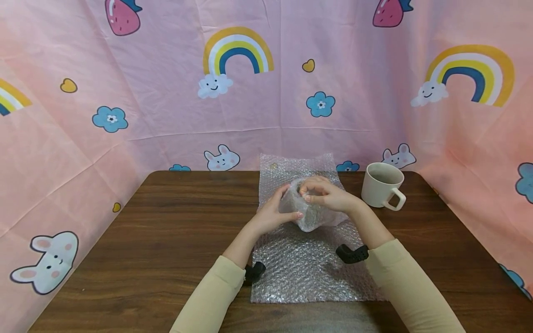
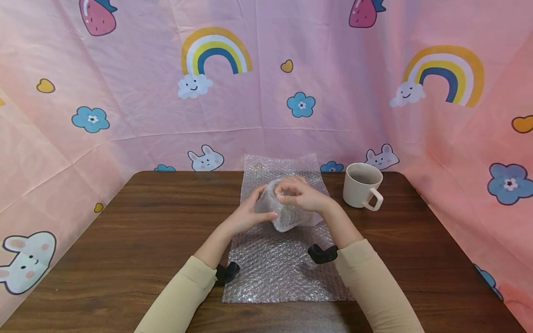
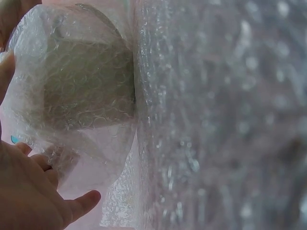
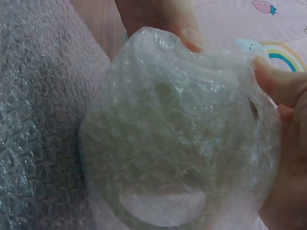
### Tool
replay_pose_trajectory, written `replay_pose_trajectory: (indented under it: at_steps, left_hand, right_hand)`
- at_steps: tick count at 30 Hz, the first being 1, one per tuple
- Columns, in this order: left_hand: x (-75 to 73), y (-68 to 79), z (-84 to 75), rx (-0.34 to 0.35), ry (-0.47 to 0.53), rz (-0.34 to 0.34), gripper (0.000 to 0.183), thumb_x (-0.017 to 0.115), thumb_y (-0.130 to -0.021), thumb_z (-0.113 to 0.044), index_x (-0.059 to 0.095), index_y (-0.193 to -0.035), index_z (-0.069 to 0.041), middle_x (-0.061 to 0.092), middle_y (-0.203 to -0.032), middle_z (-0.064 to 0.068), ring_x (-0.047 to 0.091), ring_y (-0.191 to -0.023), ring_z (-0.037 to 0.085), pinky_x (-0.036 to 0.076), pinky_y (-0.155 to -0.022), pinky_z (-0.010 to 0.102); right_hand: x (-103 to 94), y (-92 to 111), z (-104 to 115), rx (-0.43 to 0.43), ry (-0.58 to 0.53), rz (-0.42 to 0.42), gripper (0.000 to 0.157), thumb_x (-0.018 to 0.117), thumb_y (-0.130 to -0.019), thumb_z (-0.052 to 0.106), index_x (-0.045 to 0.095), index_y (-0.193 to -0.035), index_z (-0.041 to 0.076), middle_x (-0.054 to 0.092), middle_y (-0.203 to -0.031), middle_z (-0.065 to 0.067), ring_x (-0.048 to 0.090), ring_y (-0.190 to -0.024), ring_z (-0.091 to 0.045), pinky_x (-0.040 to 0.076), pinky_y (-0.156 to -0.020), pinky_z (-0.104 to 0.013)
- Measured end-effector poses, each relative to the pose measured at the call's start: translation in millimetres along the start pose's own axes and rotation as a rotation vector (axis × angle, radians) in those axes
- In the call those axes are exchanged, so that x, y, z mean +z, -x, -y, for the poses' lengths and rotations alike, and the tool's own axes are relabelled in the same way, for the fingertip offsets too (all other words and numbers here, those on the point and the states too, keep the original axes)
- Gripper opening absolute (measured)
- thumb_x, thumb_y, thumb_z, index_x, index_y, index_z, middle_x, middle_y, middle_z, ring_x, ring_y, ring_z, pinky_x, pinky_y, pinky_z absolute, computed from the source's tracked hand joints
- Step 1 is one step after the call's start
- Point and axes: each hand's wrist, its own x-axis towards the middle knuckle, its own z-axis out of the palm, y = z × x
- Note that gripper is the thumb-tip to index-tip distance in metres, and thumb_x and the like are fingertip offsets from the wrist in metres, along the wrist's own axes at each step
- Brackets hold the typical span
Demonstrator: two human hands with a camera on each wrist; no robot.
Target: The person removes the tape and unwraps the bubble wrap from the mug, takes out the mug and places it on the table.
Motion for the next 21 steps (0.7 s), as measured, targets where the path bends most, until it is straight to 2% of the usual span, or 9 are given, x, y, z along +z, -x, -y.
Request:
replay_pose_trajectory:
  at_steps: [4,10,18,21]
  left_hand:
    - [-0.6,0.2,-0.1,0.003,0.008,0.015,0.098,0.071,-0.082,-0.050,0.013,-0.155,-0.020,0.022,-0.156,0.007,0.024,-0.140,0.028,0.030,-0.103,0.058]
    - [-1.3,0.5,-0.1,-0.008,0.022,0.042,0.098,0.070,-0.083,-0.052,0.010,-0.155,-0.022,0.020,-0.156,0.008,0.023,-0.140,0.026,0.029,-0.104,0.057]
    - [-1.9,2.4,-2.2,-0.012,0.031,0.045,0.094,0.069,-0.084,-0.050,0.011,-0.155,-0.025,0.020,-0.156,0.007,0.022,-0.141,0.026,0.028,-0.105,0.056]
    - [-1.6,2.5,-2.7,-0.010,0.032,0.045,0.094,0.069,-0.085,-0.049,0.011,-0.154,-0.026,0.020,-0.156,0.008,0.022,-0.141,0.026,0.027,-0.106,0.056]
  right_hand:
    - [-1.2,0.3,-0.7,0.001,-0.030,0.020,0.008,0.052,-0.097,0.004,0.057,-0.093,0.008,0.050,-0.099,-0.006,0.037,-0.102,-0.027,0.021,-0.089,-0.050]
    - [-1.9,0.7,0.6,0.024,-0.056,0.034,0.007,0.053,-0.097,0.004,0.057,-0.092,0.006,0.050,-0.107,-0.008,0.036,-0.107,-0.029,0.027,-0.090,-0.051]
    - [-4.2,2.4,4.6,0.086,-0.062,0.051,0.005,0.054,-0.096,0.005,0.059,-0.094,0.006,0.049,-0.119,-0.013,0.032,-0.120,-0.033,0.024,-0.097,-0.060]
    - [-5.6,2.3,2.6,0.078,-0.068,0.066,0.006,0.054,-0.096,0.005,0.058,-0.093,0.005,0.049,-0.120,-0.013,0.032,-0.121,-0.034,0.023,-0.098,-0.061]
